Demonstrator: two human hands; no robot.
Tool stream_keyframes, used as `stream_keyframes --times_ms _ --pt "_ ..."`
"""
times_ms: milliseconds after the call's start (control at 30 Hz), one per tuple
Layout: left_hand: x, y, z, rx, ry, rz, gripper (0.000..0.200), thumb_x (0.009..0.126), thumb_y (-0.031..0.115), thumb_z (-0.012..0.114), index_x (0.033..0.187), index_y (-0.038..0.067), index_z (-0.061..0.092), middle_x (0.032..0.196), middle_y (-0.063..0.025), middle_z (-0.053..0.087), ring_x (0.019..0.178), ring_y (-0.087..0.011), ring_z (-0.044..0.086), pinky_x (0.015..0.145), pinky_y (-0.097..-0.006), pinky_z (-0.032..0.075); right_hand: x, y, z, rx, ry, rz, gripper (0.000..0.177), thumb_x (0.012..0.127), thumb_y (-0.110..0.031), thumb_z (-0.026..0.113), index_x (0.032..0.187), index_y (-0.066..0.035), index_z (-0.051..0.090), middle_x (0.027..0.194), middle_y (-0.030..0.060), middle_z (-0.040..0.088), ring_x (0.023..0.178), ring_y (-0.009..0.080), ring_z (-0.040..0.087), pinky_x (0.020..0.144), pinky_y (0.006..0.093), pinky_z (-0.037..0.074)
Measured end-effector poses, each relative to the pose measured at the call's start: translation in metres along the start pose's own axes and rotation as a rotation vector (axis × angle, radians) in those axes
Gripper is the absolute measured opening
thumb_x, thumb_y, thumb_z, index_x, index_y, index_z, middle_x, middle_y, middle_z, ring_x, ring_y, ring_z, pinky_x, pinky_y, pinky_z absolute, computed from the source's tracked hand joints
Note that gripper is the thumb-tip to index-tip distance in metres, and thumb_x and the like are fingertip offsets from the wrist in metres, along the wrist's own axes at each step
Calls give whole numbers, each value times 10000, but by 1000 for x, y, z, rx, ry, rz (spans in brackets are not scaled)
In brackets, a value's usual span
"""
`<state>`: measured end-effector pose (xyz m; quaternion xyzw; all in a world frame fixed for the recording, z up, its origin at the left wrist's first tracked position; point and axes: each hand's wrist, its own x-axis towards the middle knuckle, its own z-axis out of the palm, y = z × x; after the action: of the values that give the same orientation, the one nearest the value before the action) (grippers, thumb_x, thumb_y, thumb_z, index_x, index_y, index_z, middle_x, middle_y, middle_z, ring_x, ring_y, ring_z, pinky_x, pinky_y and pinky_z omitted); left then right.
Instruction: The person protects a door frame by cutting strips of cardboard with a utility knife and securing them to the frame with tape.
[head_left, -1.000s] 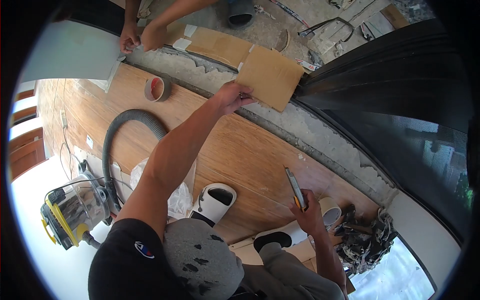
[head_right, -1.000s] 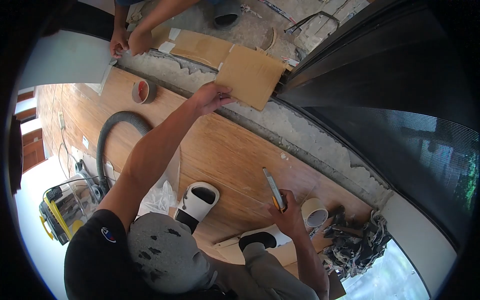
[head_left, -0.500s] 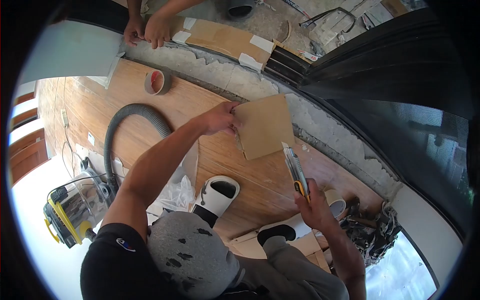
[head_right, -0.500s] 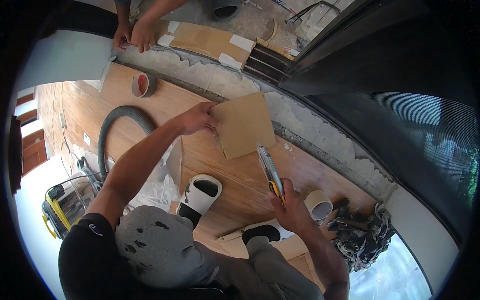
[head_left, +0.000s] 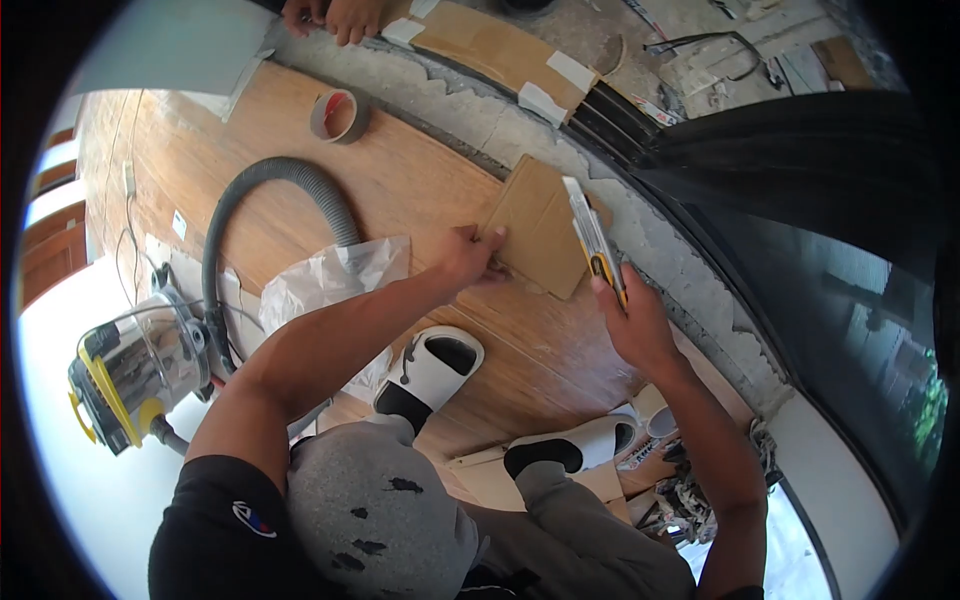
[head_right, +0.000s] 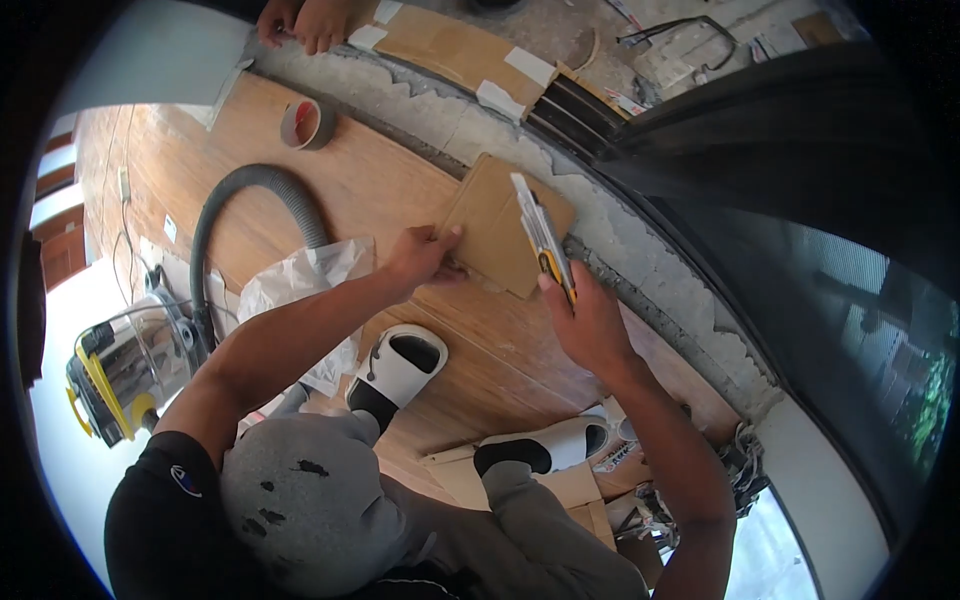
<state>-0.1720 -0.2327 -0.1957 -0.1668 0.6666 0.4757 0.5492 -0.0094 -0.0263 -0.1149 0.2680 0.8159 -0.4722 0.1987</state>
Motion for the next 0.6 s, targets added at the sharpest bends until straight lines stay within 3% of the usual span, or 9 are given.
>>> stream_keyframes --times_ms 33,67,133,167,233,367,433,533,600 --pt "-5 2 -1 203 15 -41 475 932 407 706 1128 -14 607 891 -115 686 773 -213 705 656 -361 595 8 3 6 9 32 -18 345 1014 -355 564 995 -14 520 728 214 611 704 415 636 627 474 473" --pt "-2 1 -2 184 27 -48 475 932 407 706 1128 -14 607 891 -115 686 773 -213 705 656 -361 595 15 6 11 0 11 -26 345 1014 -355 564 995 -14 520 728 214 611 704 415 636 627 474 473" --pt "9 1 -7 713 136 175 524 892 420 742 1097 -42 602 812 -126 688 704 -249 713 640 -385 588 27 12 18 39 -26 -59 336 1016 -350 563 990 -18 517 742 216 609 700 422 630 636 480 472" --pt "13 -1 -10 693 145 168 524 892 420 742 1097 -42 602 812 -126 688 704 -249 713 640 -385 588 31 15 22 25 -43 -66 336 1016 -350 563 990 -18 517 742 216 609 700 422 630 636 480 472" --pt "14 4 -15 826 238 325 613 844 460 757 1158 -40 593 908 -204 725 870 -278 719 771 -418 550 40 20 28 29 -47 -151 322 1016 -340 556 1006 -20 521 767 227 617 721 451 626 647 499 468" --pt "-7 12 -9 966 335 317 555 858 389 757 1169 -32 574 992 -207 696 944 -311 699 819 -422 539 46 23 27 -79 -85 -153 304 1015 -320 545 1072 -22 519 810 244 633 771 484 624 674 529 469" --pt "-8 5 -5 1156 456 597 447 868 248 733 1159 -13 514 1140 -217 609 1026 -374 645 860 -452 529 43 14 21 -133 -23 -218 308 1012 -302 539 1136 -26 480 832 268 641 817 509 619 702 553 471" --pt "-3 1 9 1401 338 648 350 874 167 688 1127 -4 516 1209 -220 526 1052 -376 613 888 -447 519 41 12 8 -197 -77 -173 324 1008 -288 542 1170 -27 439 851 287 643 840 515 623 727 561 476" --pt "-5 -3 19 1438 356 679 402 868 195 688 1161 -14 510 1217 -221 517 1079 -373 588 931 -464 491 45 17 4 -212 -71 -190 332 1007 -285 544 1178 -24 430 852 291 641 840 514 627 727 554 479"
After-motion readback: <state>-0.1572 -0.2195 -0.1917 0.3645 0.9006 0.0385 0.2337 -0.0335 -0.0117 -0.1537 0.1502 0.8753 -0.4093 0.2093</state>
